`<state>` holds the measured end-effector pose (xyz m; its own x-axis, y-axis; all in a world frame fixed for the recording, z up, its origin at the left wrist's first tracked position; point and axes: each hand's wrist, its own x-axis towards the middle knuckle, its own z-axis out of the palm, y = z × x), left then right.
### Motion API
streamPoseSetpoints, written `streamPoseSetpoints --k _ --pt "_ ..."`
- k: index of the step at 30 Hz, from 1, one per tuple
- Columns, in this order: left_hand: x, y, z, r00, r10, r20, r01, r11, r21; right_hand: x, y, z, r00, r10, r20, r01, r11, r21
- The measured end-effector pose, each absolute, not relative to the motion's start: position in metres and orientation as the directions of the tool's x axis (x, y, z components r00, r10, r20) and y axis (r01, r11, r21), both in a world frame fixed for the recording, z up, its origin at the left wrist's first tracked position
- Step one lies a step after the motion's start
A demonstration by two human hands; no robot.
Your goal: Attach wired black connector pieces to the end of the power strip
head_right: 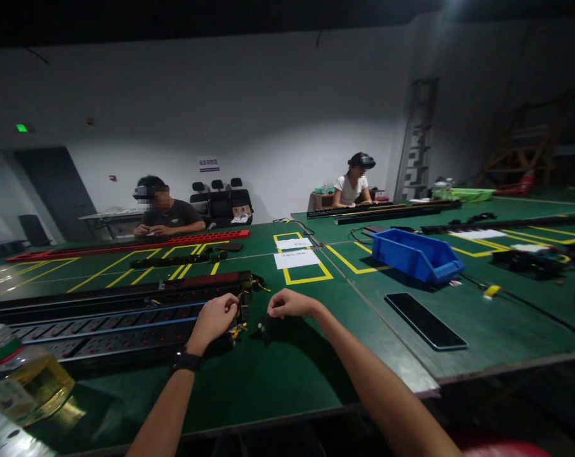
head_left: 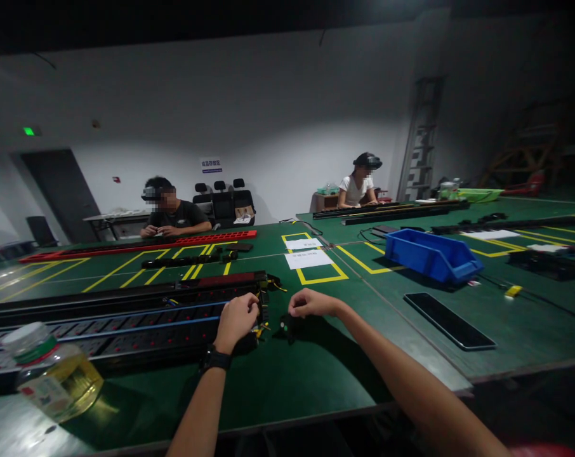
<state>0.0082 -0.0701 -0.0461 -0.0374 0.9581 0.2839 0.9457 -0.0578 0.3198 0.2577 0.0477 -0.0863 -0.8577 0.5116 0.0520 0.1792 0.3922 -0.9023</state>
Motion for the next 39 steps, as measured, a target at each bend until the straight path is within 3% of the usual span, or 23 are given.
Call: streamPoseSetpoints --k 4,8,11,14,16,19,23,39 --pt "0.008 -0.071 -0.045 -0.038 0.961 0.274 0.941 -0.058 0.334 0.294 0.074 -0.090 -0.570 0.817 0.083 0.561 0.461 -0.688" --pt "0.008 -0.071 -0.045 -0.031 0.960 0.278 0.940 -0.066 0.335 0.316 0.076 -0.086 -0.403 0.896 0.184 0.778 0.442 -0.446" --pt "0.009 -0.072 -0.044 -0.033 0.960 0.278 0.940 -0.065 0.335 0.311 0.064 -0.080 -0.292 0.901 0.320 0.833 0.404 -0.377" --pt "0.009 -0.073 -0.045 -0.029 0.958 0.284 0.940 -0.071 0.335 0.287 0.044 -0.073 -0.276 0.828 0.488 0.775 0.492 -0.397" --pt "0.009 -0.073 -0.045 -0.025 0.955 0.296 0.937 -0.081 0.339 0.264 0.027 -0.070 -0.390 0.745 0.541 0.665 0.635 -0.393" --pt "0.009 -0.072 -0.047 -0.025 0.952 0.305 0.938 -0.084 0.338 0.234 0.000 -0.068 -0.644 0.568 0.513 0.415 0.822 -0.389" --pt "0.009 -0.071 -0.049 -0.032 0.953 0.300 0.940 -0.074 0.333 0.215 -0.021 -0.071 -0.820 0.405 0.405 0.213 0.872 -0.441" --pt "0.012 -0.074 -0.044 -0.050 0.960 0.275 0.942 -0.046 0.334 0.205 -0.034 -0.081 -0.795 0.406 0.451 0.213 0.882 -0.420"
